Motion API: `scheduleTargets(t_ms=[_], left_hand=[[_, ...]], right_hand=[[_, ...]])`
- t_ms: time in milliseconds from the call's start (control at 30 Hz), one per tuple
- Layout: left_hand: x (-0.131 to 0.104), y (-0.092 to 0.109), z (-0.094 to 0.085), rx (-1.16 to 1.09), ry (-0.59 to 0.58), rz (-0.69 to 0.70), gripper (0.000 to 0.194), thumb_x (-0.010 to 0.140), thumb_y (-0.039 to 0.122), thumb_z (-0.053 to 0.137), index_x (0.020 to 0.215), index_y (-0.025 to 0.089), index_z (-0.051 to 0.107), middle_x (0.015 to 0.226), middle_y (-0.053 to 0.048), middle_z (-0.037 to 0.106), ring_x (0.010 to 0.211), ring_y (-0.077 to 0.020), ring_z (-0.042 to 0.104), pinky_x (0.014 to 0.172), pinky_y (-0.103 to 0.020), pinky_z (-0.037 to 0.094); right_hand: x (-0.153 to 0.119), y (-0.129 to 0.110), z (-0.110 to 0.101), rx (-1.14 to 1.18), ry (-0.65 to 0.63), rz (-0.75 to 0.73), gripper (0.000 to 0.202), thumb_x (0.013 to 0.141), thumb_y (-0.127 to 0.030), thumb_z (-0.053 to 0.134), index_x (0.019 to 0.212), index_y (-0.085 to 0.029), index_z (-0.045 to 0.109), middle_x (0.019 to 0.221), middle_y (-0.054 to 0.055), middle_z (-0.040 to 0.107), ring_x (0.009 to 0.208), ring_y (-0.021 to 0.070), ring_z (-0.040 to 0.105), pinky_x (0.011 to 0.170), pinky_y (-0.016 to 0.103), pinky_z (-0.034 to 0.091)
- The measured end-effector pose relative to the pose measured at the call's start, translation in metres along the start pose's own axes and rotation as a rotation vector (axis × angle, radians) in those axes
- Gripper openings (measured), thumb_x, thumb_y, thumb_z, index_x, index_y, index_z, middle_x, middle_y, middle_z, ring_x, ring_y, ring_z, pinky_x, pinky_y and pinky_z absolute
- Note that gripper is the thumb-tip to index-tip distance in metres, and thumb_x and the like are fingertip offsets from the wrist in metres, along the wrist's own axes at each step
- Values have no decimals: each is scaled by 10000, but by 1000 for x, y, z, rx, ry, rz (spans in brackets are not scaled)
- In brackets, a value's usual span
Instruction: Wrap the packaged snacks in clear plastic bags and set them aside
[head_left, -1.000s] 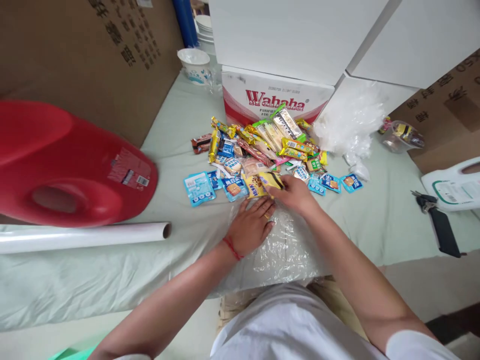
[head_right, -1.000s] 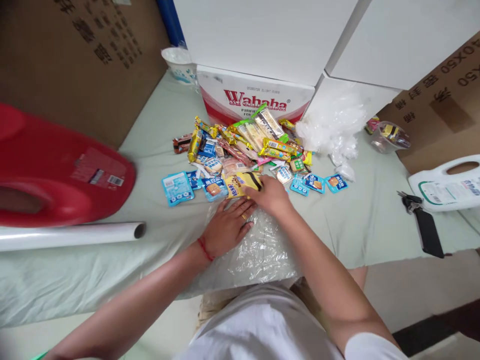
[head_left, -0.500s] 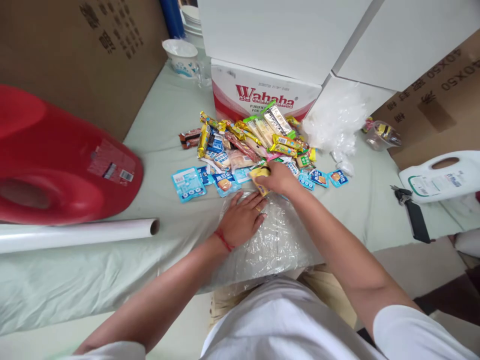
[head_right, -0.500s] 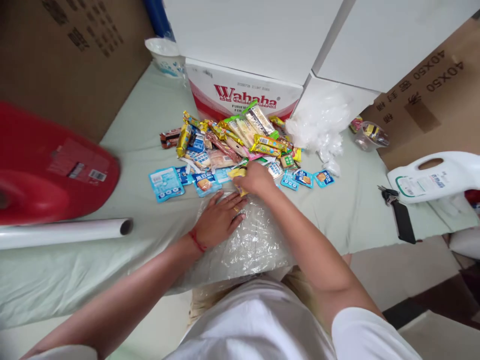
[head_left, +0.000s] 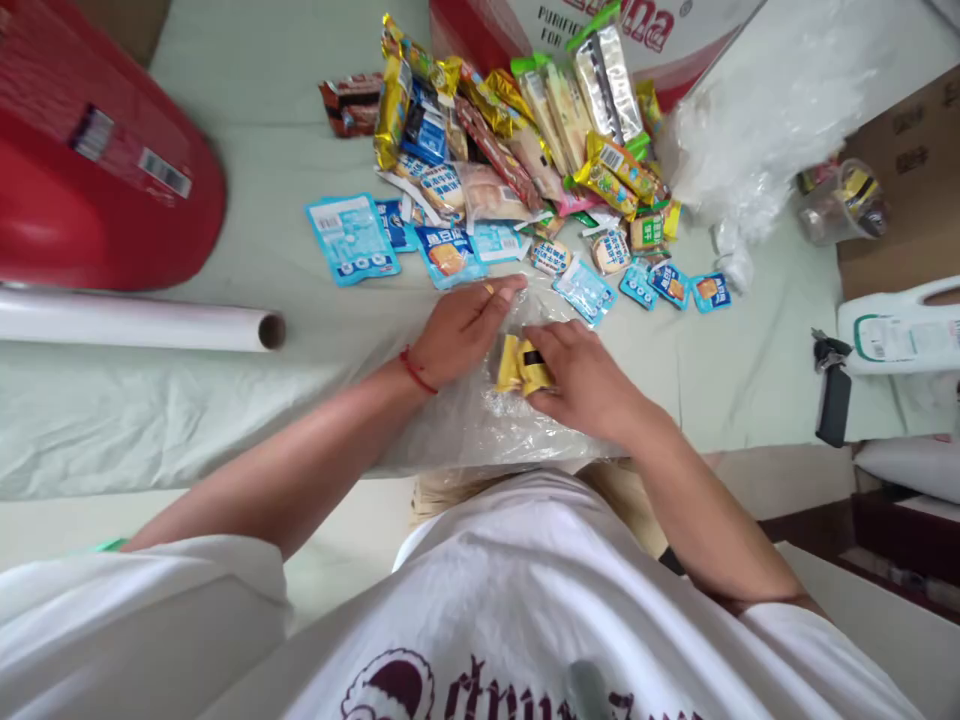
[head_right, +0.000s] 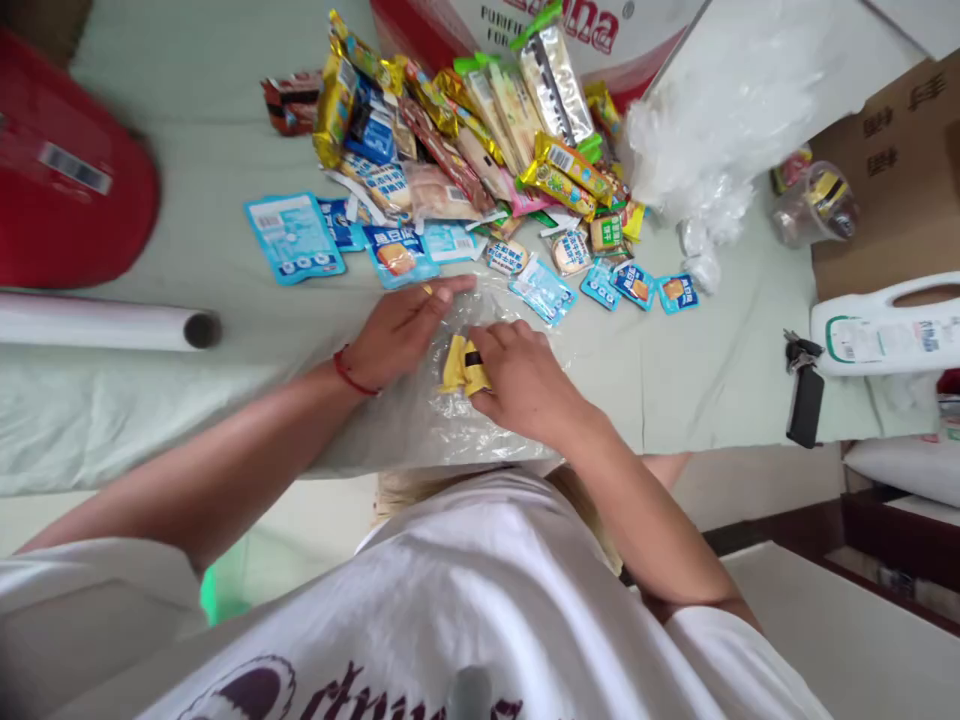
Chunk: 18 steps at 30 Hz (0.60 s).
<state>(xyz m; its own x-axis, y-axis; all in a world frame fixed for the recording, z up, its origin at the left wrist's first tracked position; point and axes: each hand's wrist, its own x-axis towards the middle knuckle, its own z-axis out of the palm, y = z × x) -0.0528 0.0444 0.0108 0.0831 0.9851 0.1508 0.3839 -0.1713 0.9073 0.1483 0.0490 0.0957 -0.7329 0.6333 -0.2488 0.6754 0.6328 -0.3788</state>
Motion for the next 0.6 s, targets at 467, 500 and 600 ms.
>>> scheduleTargets(t_ms=[467,500,600], left_hand=[[2,1,-2,-35,4,-39,618,1076,614,289,1273,221,723,1364,-35,728,1332,-234,643,1193,-404,464],[2,1,-4,-57,-1,-51,630,1078,612,285,1272,203,722,1368,-46,725,1332,-239,643,1197,-415,461],[3,0,-11,-37,-12,-38,675,1082,615,261,1289,148,701,1382,-84,715,1337,-241,639,1206,-434,452]], right_hand=[[4,-6,12,17,108,113,643,941,-579,644,1430,-166,572,1301,159,634,1175,365,506,1019,516,445],[5,-9,15,4,84,116,659,939,-567,653,1453,-168,553,1342,167,620,1196,374,498,1017,525,447],[6,-13,26,-39,19,149,689,930,-454,691,1519,-160,488,1396,188,605,1227,399,488,1013,548,451]])
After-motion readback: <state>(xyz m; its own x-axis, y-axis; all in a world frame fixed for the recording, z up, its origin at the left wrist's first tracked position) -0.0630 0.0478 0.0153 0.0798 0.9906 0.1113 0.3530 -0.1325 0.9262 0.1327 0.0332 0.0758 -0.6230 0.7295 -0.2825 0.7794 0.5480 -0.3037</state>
